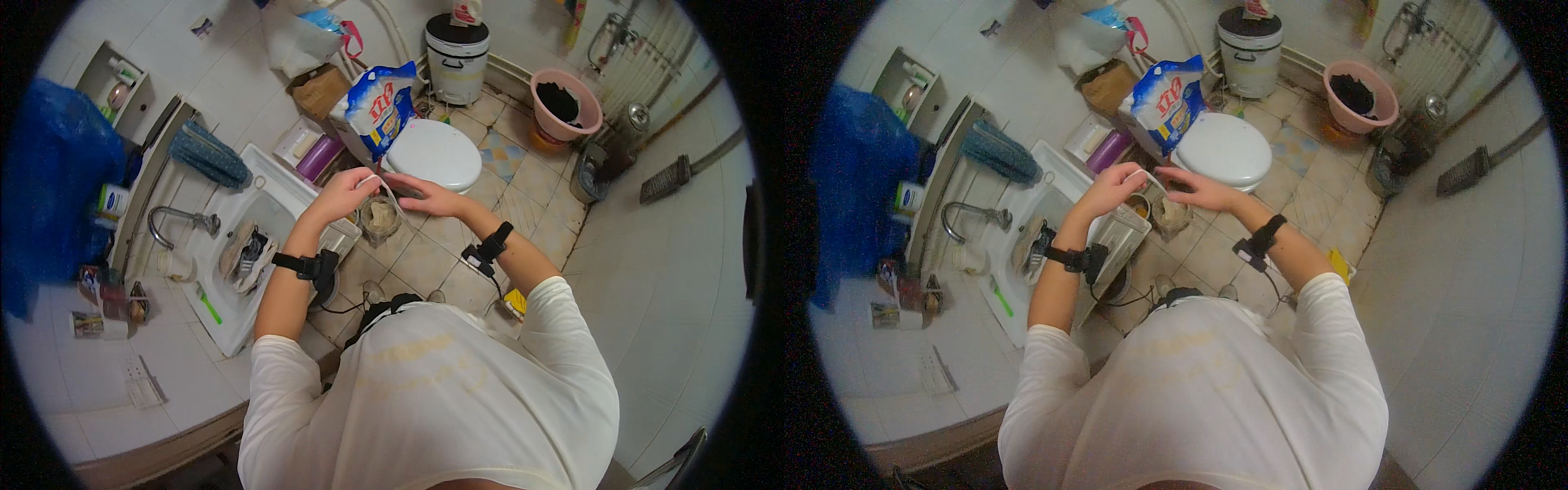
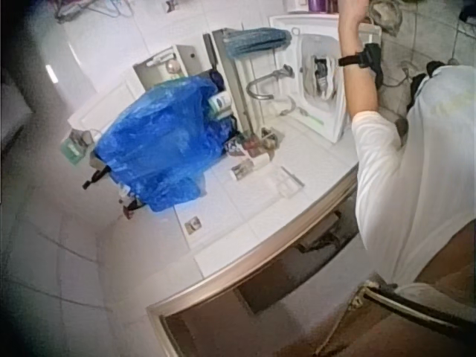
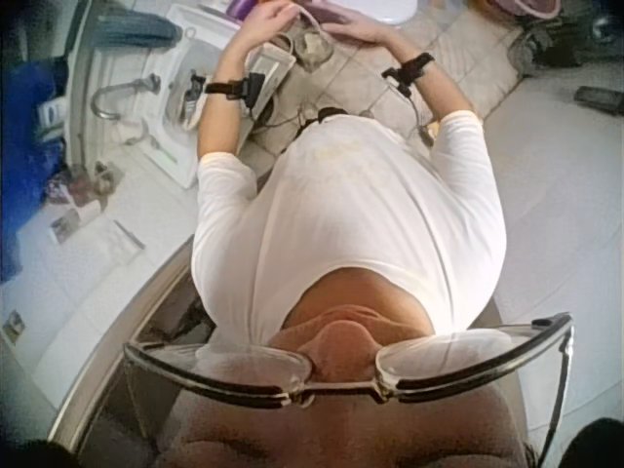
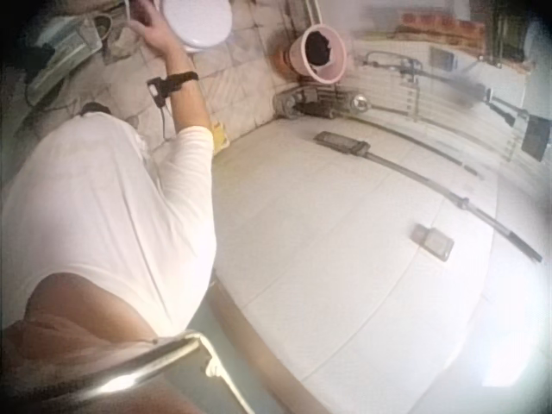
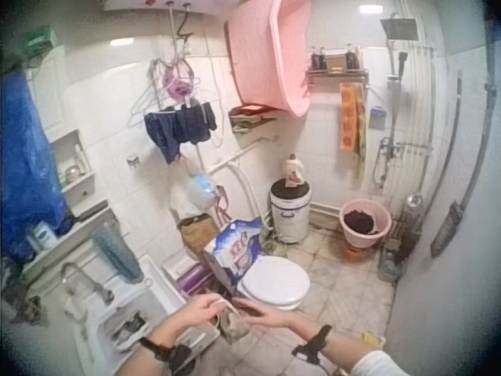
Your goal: Cleaning a pair of shoes in a sink using a brush and soap.
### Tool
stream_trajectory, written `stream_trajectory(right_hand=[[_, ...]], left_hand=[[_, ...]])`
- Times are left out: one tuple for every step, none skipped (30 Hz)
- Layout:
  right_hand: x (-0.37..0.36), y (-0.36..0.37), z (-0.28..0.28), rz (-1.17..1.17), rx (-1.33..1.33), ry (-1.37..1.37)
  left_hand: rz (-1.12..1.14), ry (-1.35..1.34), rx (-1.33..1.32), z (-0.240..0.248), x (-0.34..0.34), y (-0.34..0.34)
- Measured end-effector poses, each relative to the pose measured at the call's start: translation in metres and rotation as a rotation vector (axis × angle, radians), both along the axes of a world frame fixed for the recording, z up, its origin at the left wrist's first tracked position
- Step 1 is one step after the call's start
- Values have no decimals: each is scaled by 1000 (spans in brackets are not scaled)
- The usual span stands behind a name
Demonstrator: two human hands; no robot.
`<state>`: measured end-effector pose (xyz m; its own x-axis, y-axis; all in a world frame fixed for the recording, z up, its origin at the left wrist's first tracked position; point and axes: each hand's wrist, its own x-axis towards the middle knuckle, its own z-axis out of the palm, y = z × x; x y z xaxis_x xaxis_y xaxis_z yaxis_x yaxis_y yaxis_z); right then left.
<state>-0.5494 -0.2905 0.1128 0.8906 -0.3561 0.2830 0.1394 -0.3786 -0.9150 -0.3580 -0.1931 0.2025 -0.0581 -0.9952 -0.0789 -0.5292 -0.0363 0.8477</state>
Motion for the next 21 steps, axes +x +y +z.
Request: stream_trajectory(right_hand=[[19, 1, 0, 134, 212, 5], [31, 1, 1, 271, 424, 17], [39, 2, 2, 296, 419, 25], [50, 5, 4, 286, 344, 85], [59, 9, 7, 264, 271, 138], [66, 13, 9, 249, 303, 122], [68, 15, 7, 281, 303, 140], [75, 13, 7, 280, 282, 170], [81, 11, 7, 278, 261, 201], [84, 9, 11, 237, 226, 229], [88, 11, 15, 264, 218, 236], [92, 12, 19, 261, 173, 235], [95, 14, 24, 244, 133, 234], [101, 18, 24, 251, 142, 205], [105, 20, 27, 256, 139, 211], [108, 22, 32, 249, 51, 217], [112, 24, 36, 240, -38, 222], [116, 24, 37, 240, -43, 227], [119, 25, 38, 241, -49, 276], [122, 26, 39, 241, -54, 324], [124, 30, 39, 234, -61, 328]], left_hand=[[7, -46, 3, -2, 2, 1], [17, -92, 7, -5, 5, 4], [43, -89, 4, -11, 12, 6], [79, -58, -4, -20, 22, 14], [102, -28, -9, -20, 28, 20], [192, -82, 24, -20, 36, 28], [244, -103, 7, -13, 34, 37], [266, -109, -12, -15, 41, 45], [287, -116, -31, -18, 48, 53], [318, -113, -34, -18, 55, 62], [313, -89, -14, -18, 61, 71], [305, -65, 5, -19, 67, 81], [317, -59, 4, -16, 69, 87], [311, -44, 55, -11, 71, 93], [303, -29, 105, -8, 74, 99], [308, -24, 101, -10, 78, 105], [304, -22, 91, -14, 84, 111], [300, -20, 80, -18, 89, 117], [296, -15, 74, -20, 94, 121], [299, 20, 85, -23, 97, 127], [302, 54, 95, -27, 101, 132]])
